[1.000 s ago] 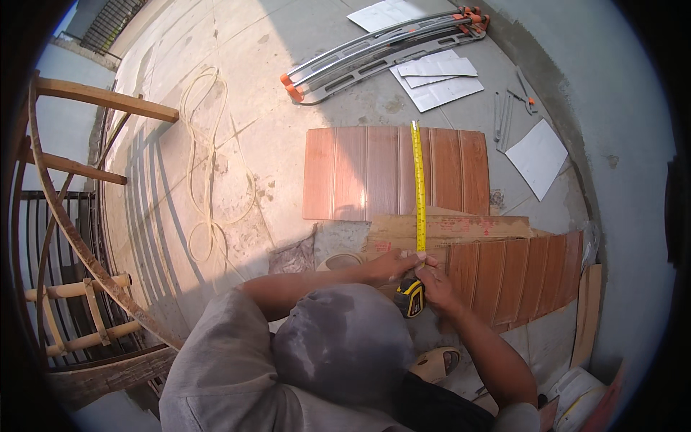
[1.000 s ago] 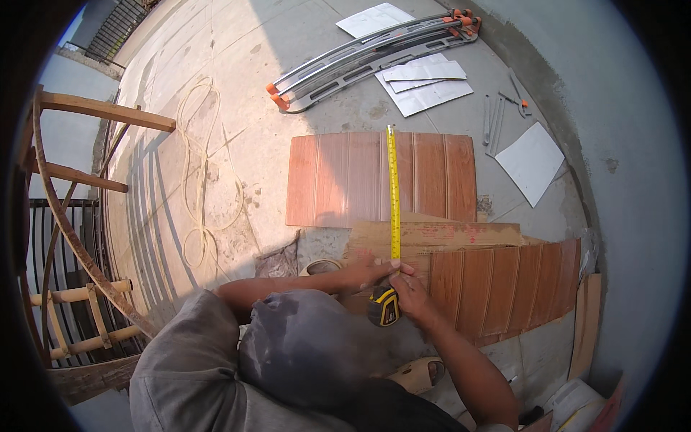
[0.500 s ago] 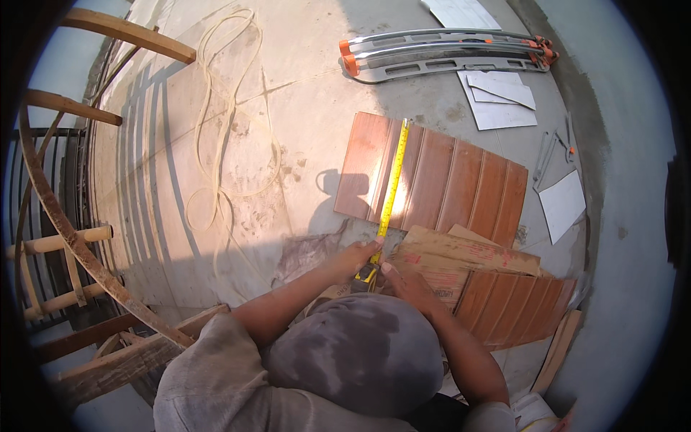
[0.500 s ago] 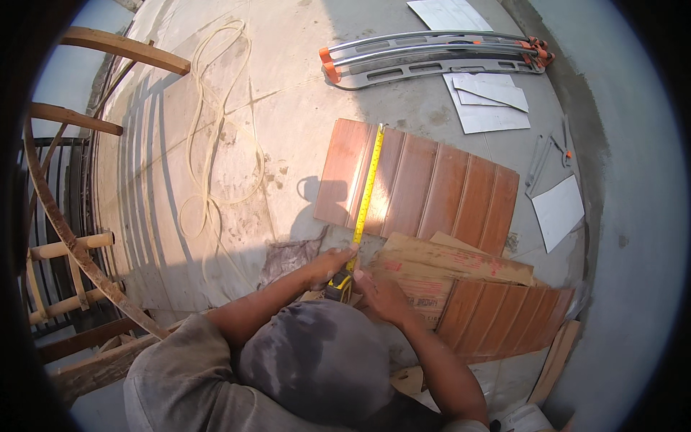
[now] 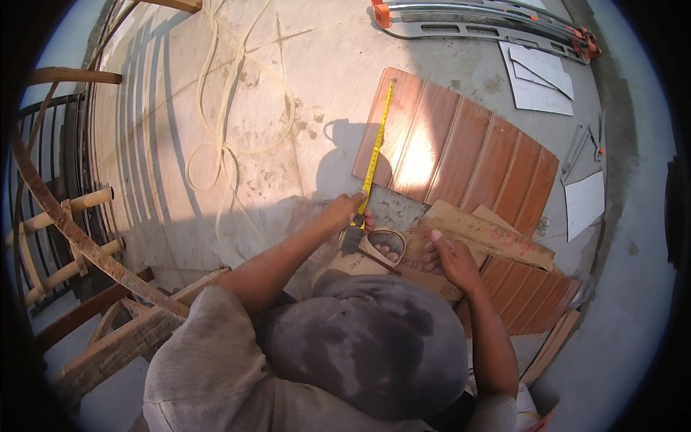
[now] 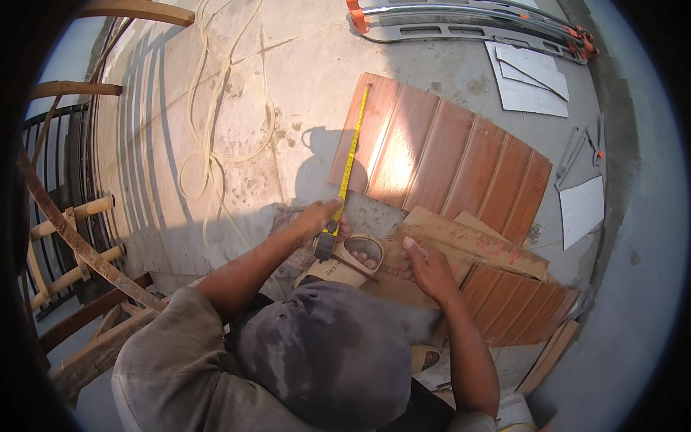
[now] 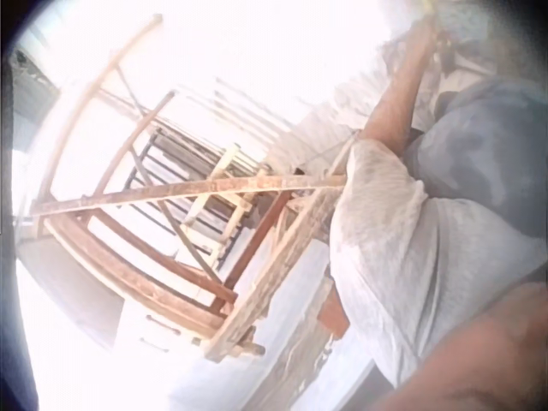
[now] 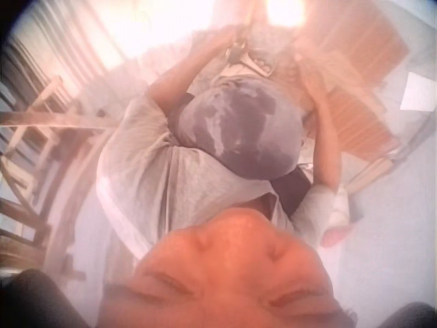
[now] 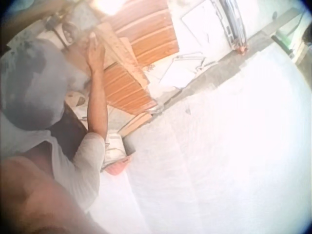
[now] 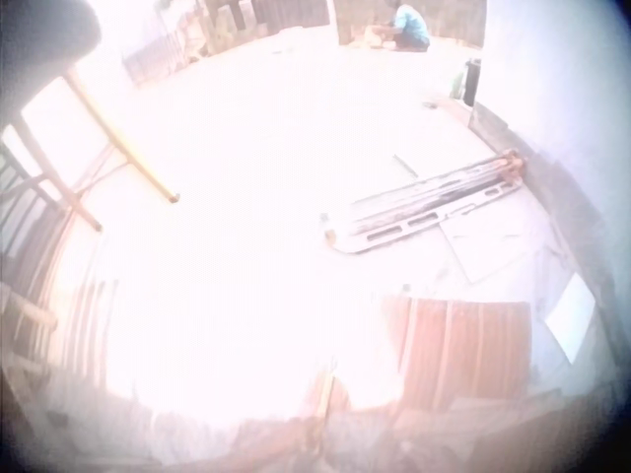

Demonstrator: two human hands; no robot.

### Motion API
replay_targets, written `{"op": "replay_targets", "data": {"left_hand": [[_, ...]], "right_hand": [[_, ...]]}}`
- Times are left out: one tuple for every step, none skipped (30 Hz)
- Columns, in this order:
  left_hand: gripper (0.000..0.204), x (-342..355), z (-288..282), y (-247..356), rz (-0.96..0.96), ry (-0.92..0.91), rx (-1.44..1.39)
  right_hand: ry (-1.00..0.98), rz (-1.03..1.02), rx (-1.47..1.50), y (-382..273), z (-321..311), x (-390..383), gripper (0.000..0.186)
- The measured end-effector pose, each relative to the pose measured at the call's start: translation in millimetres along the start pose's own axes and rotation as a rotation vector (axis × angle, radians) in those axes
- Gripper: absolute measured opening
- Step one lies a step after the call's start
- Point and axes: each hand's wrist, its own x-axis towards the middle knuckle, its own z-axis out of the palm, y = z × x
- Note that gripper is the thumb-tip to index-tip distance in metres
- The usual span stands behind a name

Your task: The person installs terracotta tiles on a wall using a trowel to apply adhesive, a rubber mallet to tap tiles into place, and a tape measure to measure tile dimensions. The person also pours water onto the wall and tiles during the process.

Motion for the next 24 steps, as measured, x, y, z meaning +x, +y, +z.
{"op": "replay_targets", "data": {"left_hand": [[0.052,-1,-1,-3,0.005,-0.003,0.000],[0.052,0,-1,-2,0.018,-0.013,-0.001],[0.051,1,0,0,0.037,-0.015,0.004],[0.051,3,1,4,0.060,-0.014,0.008],[0.050,0,4,10,0.083,-0.006,0.019],[0.050,-1,6,16,0.091,0.003,0.024],[0.049,-2,9,22,0.098,0.009,0.033],[0.049,-1,11,30,0.093,0.022,0.035],[0.049,0,12,34,0.086,0.035,0.036],[0.048,1,13,33,0.067,0.035,0.043],[0.048,1,13,31,0.046,0.037,0.051],[0.047,1,12,28,0.025,0.038,0.060],[0.047,2,10,23,0.025,0.026,0.038],[0.046,4,8,18,0.025,0.012,0.015],[0.046,5,6,13,0.025,-0.002,-0.007],[0.045,6,4,9,0.008,-0.010,-0.011],[0.045,7,3,8,-0.007,-0.020,-0.013],[0.044,7,2,8,-0.022,-0.029,-0.016],[0.044,7,2,7,-0.026,-0.030,-0.013],[0.044,7,3,8,-0.028,-0.030,-0.010],[0.044,7,3,8,-0.030,-0.031,-0.007],[0.044,7,2,8,-0.040,-0.025,-0.012],[0.044,9,1,7,-0.049,-0.021,-0.016],[0.044,10,1,6,-0.059,-0.016,-0.020]], "right_hand": [[-0.012,0.004,-0.001,2,3,-1,0.066],[-0.018,0.005,-0.004,3,4,0,0.065],[-0.024,0.004,-0.006,3,4,1,0.064],[-0.031,-0.001,-0.010,2,4,3,0.064],[-0.039,-0.001,-0.011,3,5,2,0.064],[-0.046,0.000,-0.013,5,6,1,0.064],[-0.041,-0.003,-0.024,6,5,0,0.064],[-0.042,-0.009,-0.037,5,4,1,0.065],[-0.043,-0.014,-0.050,5,3,2,0.065],[-0.038,-0.015,-0.042,5,1,2,0.065],[-0.035,-0.017,-0.031,6,0,3,0.066],[-0.031,-0.017,-0.020,8,-1,3,0.066],[-0.036,-0.018,-0.025,9,-3,4,0.066],[-0.040,-0.017,-0.031,9,-6,5,0.065],[-0.044,-0.017,-0.037,10,-7,5,0.065],[-0.049,-0.013,-0.038,11,-7,6,0.065],[-0.052,-0.012,-0.039,12,-7,7,0.065],[-0.055,-0.011,-0.040,14,-7,7,0.065],[-0.058,-0.010,-0.047,15,-7,8,0.065],[-0.060,-0.010,-0.054,16,-6,9,0.065],[-0.063,-0.011,-0.062,17,-6,10,0.065],[-0.062,-0.016,-0.067,14,-4,9,0.065],[-0.061,-0.021,-0.071,10,-2,8,0.064],[-0.060,-0.027,-0.075,7,-1,7,0.064]]}}
